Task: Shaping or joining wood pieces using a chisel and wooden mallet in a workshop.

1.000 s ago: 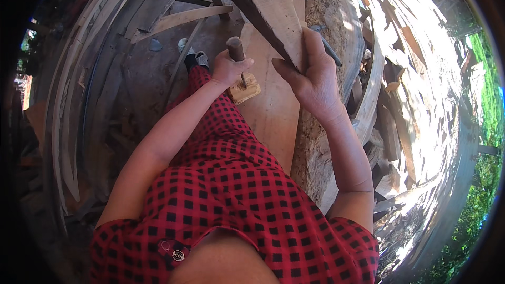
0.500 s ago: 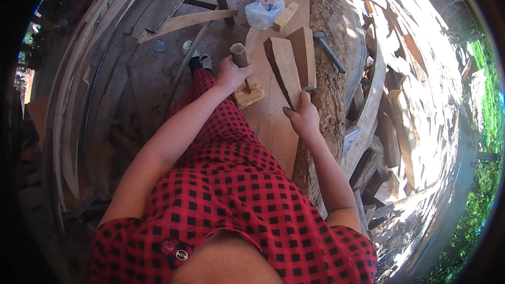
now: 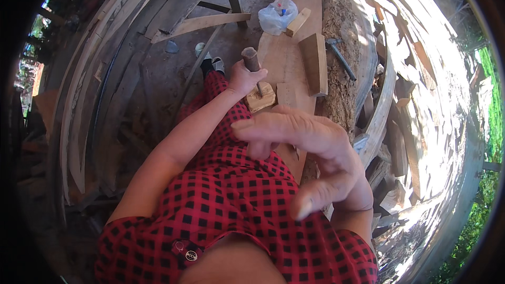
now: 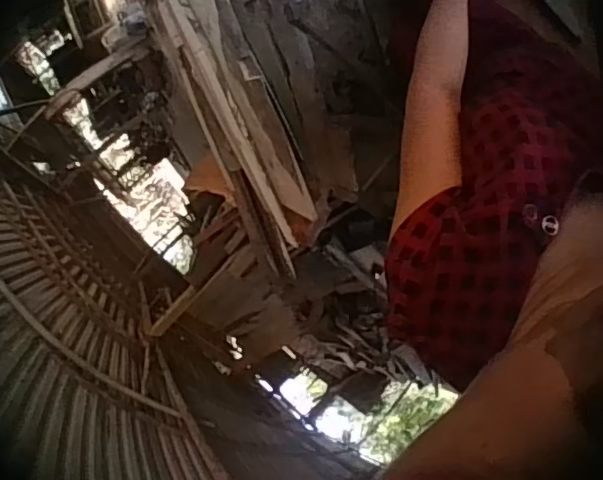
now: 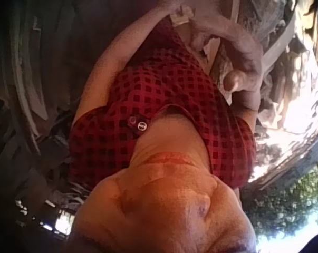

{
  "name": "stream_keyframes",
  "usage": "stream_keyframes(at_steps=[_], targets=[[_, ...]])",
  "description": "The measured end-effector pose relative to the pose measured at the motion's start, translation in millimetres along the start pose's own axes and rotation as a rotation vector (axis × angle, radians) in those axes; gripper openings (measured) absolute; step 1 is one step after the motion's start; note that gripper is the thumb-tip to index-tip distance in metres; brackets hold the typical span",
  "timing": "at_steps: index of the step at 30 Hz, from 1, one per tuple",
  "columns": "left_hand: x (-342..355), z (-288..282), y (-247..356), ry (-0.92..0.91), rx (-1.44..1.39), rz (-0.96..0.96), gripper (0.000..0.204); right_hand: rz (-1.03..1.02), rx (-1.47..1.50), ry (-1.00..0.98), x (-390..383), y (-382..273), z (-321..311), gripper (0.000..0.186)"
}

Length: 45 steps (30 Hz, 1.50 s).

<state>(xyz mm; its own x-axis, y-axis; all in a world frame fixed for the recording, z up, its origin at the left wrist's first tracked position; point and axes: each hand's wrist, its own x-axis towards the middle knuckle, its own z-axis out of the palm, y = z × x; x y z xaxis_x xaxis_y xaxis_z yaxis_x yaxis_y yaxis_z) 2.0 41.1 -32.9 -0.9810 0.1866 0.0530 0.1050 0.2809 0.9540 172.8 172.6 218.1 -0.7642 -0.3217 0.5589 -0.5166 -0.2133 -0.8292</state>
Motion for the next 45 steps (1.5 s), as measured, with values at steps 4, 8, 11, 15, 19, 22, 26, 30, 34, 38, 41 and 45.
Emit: stream_keyframes(at_steps=[4,8,11,15,19,22,26,30,34,38,41,45], targets=[[-1,-3,0,0.019,0.061,0.036,0.019,-0.029,0.417,-0.109,19,-57,22,0.042],[-3,-13,-3,0.022,0.015,0.021,0.023,-0.041,0.433,-0.118,6,-62,-8,0.041],[0,-3,0,-0.031,-0.027,-0.008,0.028,-0.036,0.412,-0.082,17,-58,-32,0.041],[-1,-6,-3,-0.001,-0.010,0.001,0.027,-0.041,0.426,-0.086,11,-58,-27,0.040],[0,-7,-5,0.004,-0.014,0.014,0.026,-0.049,0.437,-0.084,15,-52,-26,0.040],[-1,-7,-1,-0.011,-0.025,-0.007,0.026,-0.055,0.438,-0.079,9,-54,-31,0.040],[-3,-6,1,-0.001,-0.033,-0.002,0.025,-0.075,0.435,-0.082,-7,-64,-36,0.039],[-4,-9,3,-0.009,-0.036,-0.025,0.025,-0.093,0.432,-0.081,-6,-66,-20,0.039],[-4,-8,2,-0.016,-0.059,-0.016,0.025,-0.108,0.425,-0.074,16,-55,-15,0.038],[-2,-6,-1,-0.023,-0.060,-0.017,0.024,-0.117,0.425,-0.071,10,-59,-6,0.038],[-3,-8,0,-0.023,-0.049,-0.027,0.024,-0.122,0.429,-0.068,9,-58,-2,0.037],[-1,-3,1,-0.039,-0.039,-0.016,0.024,-0.128,0.415,-0.054,13,-58,-4,0.037]])
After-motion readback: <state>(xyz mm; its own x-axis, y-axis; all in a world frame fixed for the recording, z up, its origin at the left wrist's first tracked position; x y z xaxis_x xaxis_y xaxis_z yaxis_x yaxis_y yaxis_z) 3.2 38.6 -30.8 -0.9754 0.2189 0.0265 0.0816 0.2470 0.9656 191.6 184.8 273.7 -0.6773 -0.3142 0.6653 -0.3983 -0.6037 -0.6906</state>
